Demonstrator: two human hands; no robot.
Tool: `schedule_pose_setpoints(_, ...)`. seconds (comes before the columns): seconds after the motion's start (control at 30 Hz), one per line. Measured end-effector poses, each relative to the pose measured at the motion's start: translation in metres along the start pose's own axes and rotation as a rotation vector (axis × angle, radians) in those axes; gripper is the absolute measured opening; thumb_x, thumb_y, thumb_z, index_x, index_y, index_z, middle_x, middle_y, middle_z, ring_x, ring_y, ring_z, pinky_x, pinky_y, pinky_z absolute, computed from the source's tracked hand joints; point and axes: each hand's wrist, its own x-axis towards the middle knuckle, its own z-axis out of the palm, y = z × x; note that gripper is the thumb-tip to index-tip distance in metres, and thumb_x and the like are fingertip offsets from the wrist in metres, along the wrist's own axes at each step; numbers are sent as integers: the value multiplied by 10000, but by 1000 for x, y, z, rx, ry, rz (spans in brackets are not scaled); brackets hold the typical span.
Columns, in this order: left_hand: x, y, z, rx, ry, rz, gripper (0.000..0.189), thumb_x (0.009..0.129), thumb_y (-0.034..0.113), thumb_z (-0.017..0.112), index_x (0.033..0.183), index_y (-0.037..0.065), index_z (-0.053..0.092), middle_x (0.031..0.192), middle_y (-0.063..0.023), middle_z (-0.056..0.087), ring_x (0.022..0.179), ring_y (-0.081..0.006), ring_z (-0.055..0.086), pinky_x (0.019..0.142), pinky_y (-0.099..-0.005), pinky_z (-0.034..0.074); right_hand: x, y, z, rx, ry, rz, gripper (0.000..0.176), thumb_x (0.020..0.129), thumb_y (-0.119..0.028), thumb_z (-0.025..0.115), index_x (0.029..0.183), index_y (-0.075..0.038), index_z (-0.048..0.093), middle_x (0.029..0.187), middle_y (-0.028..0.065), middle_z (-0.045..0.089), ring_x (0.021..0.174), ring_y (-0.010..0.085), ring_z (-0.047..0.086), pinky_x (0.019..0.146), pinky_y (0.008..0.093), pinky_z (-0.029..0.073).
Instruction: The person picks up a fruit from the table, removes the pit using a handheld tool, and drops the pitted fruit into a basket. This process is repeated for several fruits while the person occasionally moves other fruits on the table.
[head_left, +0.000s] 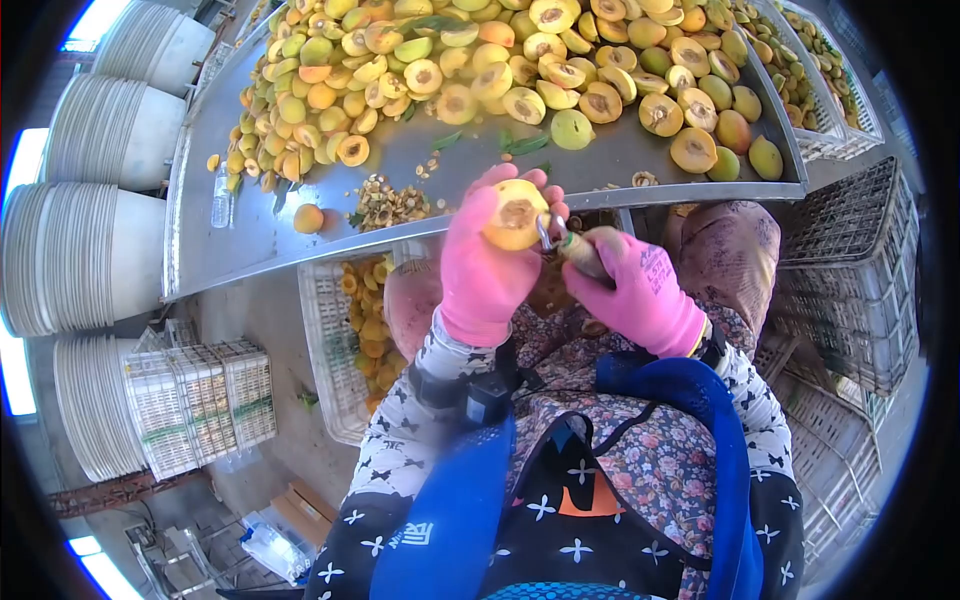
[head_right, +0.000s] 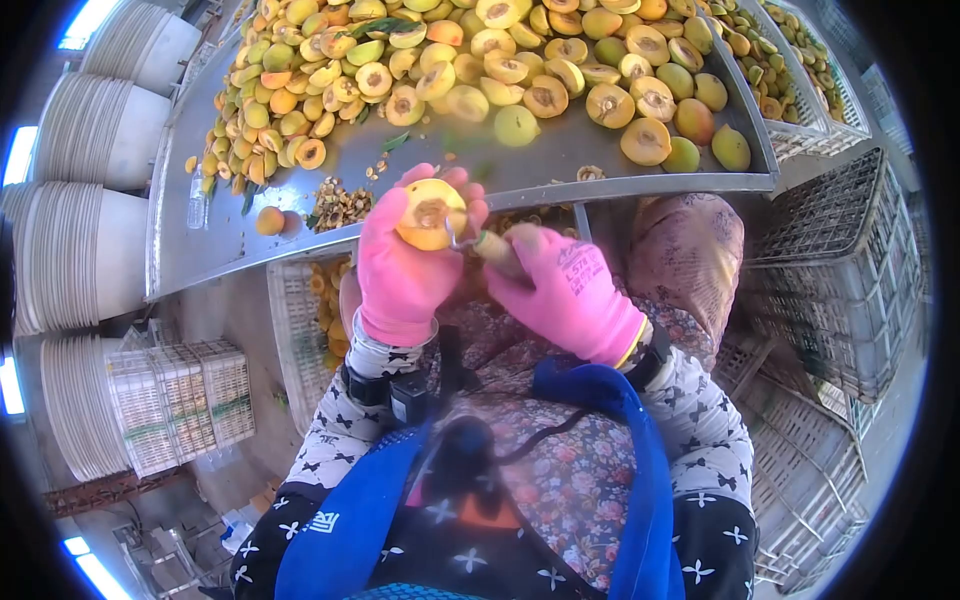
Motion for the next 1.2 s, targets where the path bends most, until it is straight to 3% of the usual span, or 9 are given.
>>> schedule_pose_setpoints(0.53,-5,-23,4,96,102,-19,307,967,124,581,1253,78,477,1149,-162,578,1048,-309,577,925,-443,503,-2,21,14,-269,-237,-57,295,832,-232,684,1009,-62,520,834,130,611,721,333,639,659,453,482)
schedule_pose_setpoints(0.73,-8,-30,-13,144,65,42,313,977,190,575,1256,81,483,1165,-168,579,1050,-328,587,918,-443,512,-3,10,18,117,-426,267,268,857,-201,651,1004,-15,526,796,228,639,744,428,644,653,498,512)
schedule_pose_setpoints(0.87,-6,-33,3,258,157,157,351,985,301,570,1221,46,519,1125,-168,608,1014,-319,610,902,-425,520,-6,1,25,231,-321,300,269,846,-189,656,991,7,540,777,238,644,753,420,652,664,481,523)
schedule_pose_setpoints(0.97,5,-8,4,160,122,-152,427,1004,404,520,1173,15,565,1054,-160,645,965,-293,637,872,-417,537,6,-4,7,350,-429,405,257,850,-174,652,996,13,554,764,228,645,753,394,666,667,466,528)
schedule_pose_setpoints(1.03,3,-7,9,386,176,2,503,1024,469,458,1117,-4,604,993,-162,671,882,-274,664,799,-395,566,11,-15,6,352,-450,423,260,854,-172,654,1011,15,563,784,220,648,766,373,673,673,456,524)
schedule_pose_setpoints(1.07,-1,-15,10,490,194,129,508,1026,468,456,1108,-10,606,990,-166,673,867,-272,668,779,-390,571,16,-23,-2,529,-612,709,276,856,-175,652,1036,19,573,792,182,653,704,307,680,631,420,526)
schedule_pose_setpoints(1.13,1,-24,11,574,234,310,530,1028,474,452,1043,-27,621,938,-162,683,791,-260,681,704,-364,580,7,-21,8,683,-548,607,282,860,-183,646,1038,23,570,787,166,651,629,268,663,577,387,518)
schedule_pose_setpoints(1.17,2,-22,11,566,214,227,524,1028,469,457,1028,-27,626,918,-157,685,778,-257,682,695,-362,582,-1,-15,18,758,-514,563,285,861,-186,643,1039,24,569,785,158,650,591,248,654,549,370,514)
schedule_pose_setpoints(1.2,2,-16,9,554,198,141,520,1028,464,462,1013,-28,630,898,-153,687,766,-254,683,687,-361,583,2,-16,28,609,-351,276,292,867,-191,625,1049,26,556,761,127,639,495,184,603,484,325,490)
